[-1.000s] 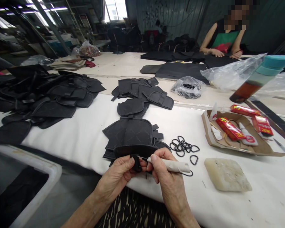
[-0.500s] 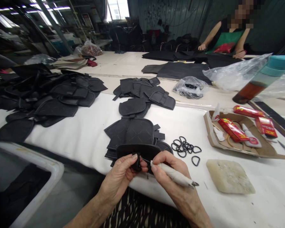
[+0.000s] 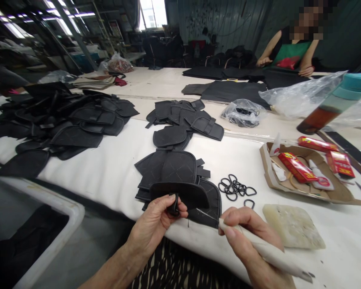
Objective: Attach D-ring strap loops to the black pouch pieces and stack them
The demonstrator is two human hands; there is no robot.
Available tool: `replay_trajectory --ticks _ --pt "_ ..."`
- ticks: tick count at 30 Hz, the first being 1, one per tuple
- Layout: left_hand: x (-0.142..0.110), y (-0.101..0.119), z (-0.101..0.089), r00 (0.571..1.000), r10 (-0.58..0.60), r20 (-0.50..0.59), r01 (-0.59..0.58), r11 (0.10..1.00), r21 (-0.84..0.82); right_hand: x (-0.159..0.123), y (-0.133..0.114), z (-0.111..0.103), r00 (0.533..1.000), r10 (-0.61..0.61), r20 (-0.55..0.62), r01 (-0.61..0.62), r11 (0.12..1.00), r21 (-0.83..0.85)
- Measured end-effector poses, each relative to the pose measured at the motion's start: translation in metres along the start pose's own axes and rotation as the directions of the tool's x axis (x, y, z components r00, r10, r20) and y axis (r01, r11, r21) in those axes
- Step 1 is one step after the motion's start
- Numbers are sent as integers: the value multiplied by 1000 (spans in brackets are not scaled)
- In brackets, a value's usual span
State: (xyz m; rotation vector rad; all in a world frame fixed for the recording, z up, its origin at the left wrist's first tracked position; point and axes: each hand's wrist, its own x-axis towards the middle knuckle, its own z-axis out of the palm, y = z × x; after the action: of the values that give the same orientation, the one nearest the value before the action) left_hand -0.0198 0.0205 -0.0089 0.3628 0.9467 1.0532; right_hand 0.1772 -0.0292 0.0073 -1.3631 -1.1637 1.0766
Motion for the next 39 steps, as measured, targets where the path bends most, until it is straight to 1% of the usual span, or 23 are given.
replay_trajectory --ticks 3,8,11,14,16,19,21,22,24,25,26,28,29,30,31,32,33,34,35,36,37,38,39 --pt "0 1 1 1000 -9 -13 9 1000 -12 -5 0 -6 999 7 -46 -7 1000 -7" --pt "1 3 1 999 -28 -18 27 998 -55 -11 6 -16 996 7 -91 -5 1000 20" --pt "-4 8 1 996 -84 -20 82 994 -67 -12 10 -20 992 29 -119 -30 999 -12" --pt "-14 21 1 985 -173 4 173 983 -55 -11 14 -24 994 31 -105 -38 997 -68" --pt "-21 33 0 977 -211 11 211 977 -44 -11 17 -26 995 23 -102 -35 993 -112" --pt "-26 56 0 979 -202 -23 201 979 -29 -9 22 -26 994 29 -104 -50 977 -209" --pt "-20 78 0 990 -132 -52 131 991 -14 -8 25 -26 995 43 -94 -67 962 -265" --pt "-14 93 0 995 -75 -62 75 997 -3 -8 26 -26 994 51 -92 -75 956 -283" --pt "4 130 -1 994 70 -81 -67 997 42 -8 28 -26 993 58 -98 -86 949 -304" --pt "14 151 -3 984 146 -97 -139 987 81 -7 29 -27 993 59 -102 -88 947 -309" --pt "24 172 -5 966 238 -106 -226 968 113 -8 29 -27 993 55 -108 -86 947 -309" --pt "43 210 -9 893 442 -78 -424 888 179 -8 31 -29 992 49 -113 -81 952 -297" --pt "50 222 -11 886 461 -49 -438 867 237 -9 33 -30 992 51 -114 -82 955 -285" --pt "56 229 -11 882 472 -18 -447 847 287 -9 34 -30 991 56 -122 -88 959 -269" --pt "61 229 -11 872 489 -18 -457 827 328 -9 35 -30 989 60 -136 -93 964 -249" --pt "64 222 -8 870 494 -12 -456 812 365 -9 36 -29 986 64 -152 -98 969 -228" --pt "66 207 -5 859 512 -10 -466 790 398 -8 36 -28 983 63 -171 -98 974 -206" --pt "66 187 0 858 513 25 -468 762 447 -8 35 -25 979 59 -194 -95 978 -184" --pt "65 164 6 867 485 113 -464 702 541 -6 33 -23 974 51 -221 -90 982 -169" --pt "63 139 12 854 471 222 -490 581 650 -5 29 -19 968 39 -250 -83 983 -165" --pt "60 114 19 828 433 356 -532 409 741 -3 24 -16 962 25 -273 -75 982 -174" --pt "57 92 26 779 413 473 -587 212 782 -1 19 -13 956 4 -295 -64 979 -196" --pt "55 74 33 727 358 586 -631 10 776 1 13 -10 951 -24 -310 -49 973 -225"
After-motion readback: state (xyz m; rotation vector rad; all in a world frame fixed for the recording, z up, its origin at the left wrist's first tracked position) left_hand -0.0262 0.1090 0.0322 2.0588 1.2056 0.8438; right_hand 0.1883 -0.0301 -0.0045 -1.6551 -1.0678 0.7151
